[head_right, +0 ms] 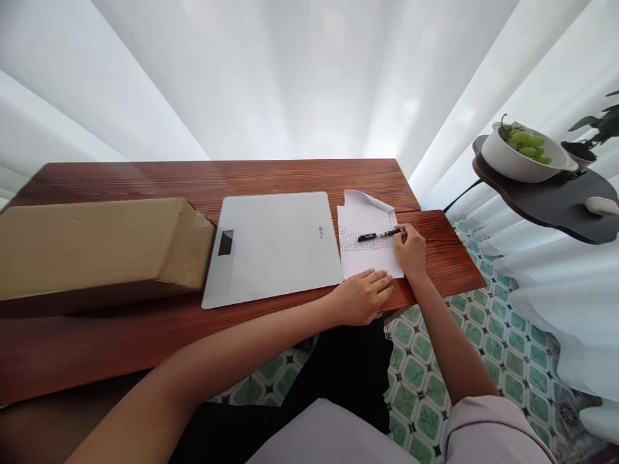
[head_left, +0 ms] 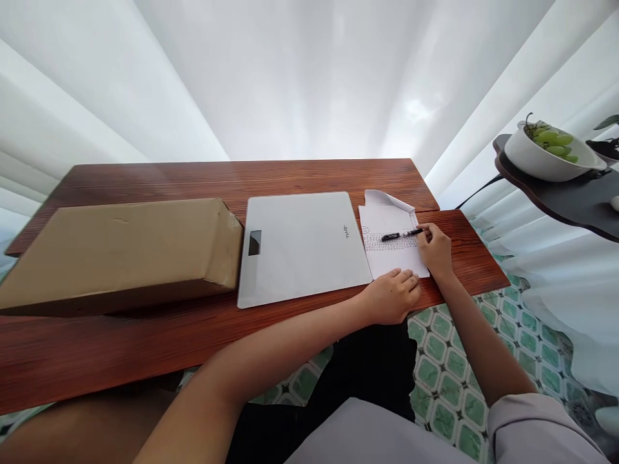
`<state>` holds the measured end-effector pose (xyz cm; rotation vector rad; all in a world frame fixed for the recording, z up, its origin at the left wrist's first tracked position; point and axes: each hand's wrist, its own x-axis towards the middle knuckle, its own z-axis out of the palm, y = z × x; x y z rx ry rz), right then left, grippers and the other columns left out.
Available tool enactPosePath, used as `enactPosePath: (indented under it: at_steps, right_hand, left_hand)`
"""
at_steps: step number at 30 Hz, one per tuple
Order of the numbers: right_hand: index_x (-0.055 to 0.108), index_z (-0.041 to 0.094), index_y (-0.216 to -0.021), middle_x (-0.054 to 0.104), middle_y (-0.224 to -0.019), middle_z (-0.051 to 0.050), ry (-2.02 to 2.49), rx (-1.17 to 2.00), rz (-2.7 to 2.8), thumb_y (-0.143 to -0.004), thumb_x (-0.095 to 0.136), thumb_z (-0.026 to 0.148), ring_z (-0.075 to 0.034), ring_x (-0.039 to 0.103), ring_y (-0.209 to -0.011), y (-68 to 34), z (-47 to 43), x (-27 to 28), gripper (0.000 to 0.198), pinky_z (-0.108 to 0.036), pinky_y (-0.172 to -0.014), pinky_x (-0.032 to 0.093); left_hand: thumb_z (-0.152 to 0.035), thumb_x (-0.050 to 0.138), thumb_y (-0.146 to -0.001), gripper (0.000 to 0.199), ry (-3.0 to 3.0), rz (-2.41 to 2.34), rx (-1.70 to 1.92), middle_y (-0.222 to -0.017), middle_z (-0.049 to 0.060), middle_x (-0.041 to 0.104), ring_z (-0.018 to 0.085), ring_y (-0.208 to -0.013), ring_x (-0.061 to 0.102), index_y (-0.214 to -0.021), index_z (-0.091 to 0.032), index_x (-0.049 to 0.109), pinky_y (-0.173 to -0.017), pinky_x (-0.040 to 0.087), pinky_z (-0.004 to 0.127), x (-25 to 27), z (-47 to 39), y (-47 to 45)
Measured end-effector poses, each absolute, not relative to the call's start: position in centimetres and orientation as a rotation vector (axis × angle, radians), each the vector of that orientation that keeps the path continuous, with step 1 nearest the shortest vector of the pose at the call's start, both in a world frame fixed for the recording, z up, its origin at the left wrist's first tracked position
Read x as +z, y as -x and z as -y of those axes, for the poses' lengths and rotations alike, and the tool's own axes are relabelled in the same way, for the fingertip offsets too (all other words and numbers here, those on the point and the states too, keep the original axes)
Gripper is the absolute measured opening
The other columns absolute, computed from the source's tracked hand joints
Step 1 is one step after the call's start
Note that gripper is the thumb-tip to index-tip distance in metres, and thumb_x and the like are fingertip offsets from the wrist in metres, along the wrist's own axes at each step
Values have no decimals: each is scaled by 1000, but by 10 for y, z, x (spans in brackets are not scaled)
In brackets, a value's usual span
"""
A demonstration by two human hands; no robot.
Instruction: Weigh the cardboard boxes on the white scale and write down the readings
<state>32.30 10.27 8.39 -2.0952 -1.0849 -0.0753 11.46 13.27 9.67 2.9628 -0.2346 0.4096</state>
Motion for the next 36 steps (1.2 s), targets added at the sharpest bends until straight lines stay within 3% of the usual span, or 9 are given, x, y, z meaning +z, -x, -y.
enactPosePath:
  at_steps: [4,10,17,22,28,36]
  right_hand:
    - [68,17,-100,74,-98,-12,2105,-116,1123,-89,40,22,-26,64,-83,-322,-103,86,30,-36,-81,46]
    - [62,20,-95,69,-83,-9,2205,-149,1171,-91,39,21,-23,58,-71,-318,-100,87,24,-32,-68,34]
    - [63,20,-90,65,-75,-6,2299,-150,1161,-90,41,21,-19,46,-60,-316,-100,89,21,-30,-61,20]
    - [65,19,-91,64,-76,-7,2357,-99,1140,-89,41,22,-19,45,-62,-317,-101,90,24,-30,-62,21]
    - [62,22,-87,63,-77,-6,2352,5,1133,-87,42,21,-20,47,-69,-322,-98,90,20,-30,-65,26]
    - [55,24,-77,59,-71,-4,2336,37,1145,-81,40,19,-21,49,-70,-327,-94,91,16,-31,-70,33]
  left_hand:
    - [-29,47,-98,41,-2998,251,434,-133,20,60,31,-124,54,-125,-3,61,-105,42,43,94,-133,-116]
    - [-29,42,-99,42,-3118,394,554,-129,23,62,34,-119,58,-122,-1,64,-93,46,45,90,-132,-119]
    - [-15,42,-100,30,-3193,639,1014,-97,14,70,22,-90,66,-113,-8,69,-66,45,32,101,-131,-112]
    - [-16,53,-98,22,-3184,666,1204,-86,8,65,16,-79,61,-108,-12,71,-58,40,27,118,-139,-82]
    - [-24,61,-95,15,-3179,931,1308,-94,6,63,13,-81,58,-100,-18,73,-61,43,25,142,-162,-18]
    - [-26,73,-85,13,-3310,523,1439,-85,2,57,11,-72,54,-92,-15,72,-57,43,24,155,-195,70]
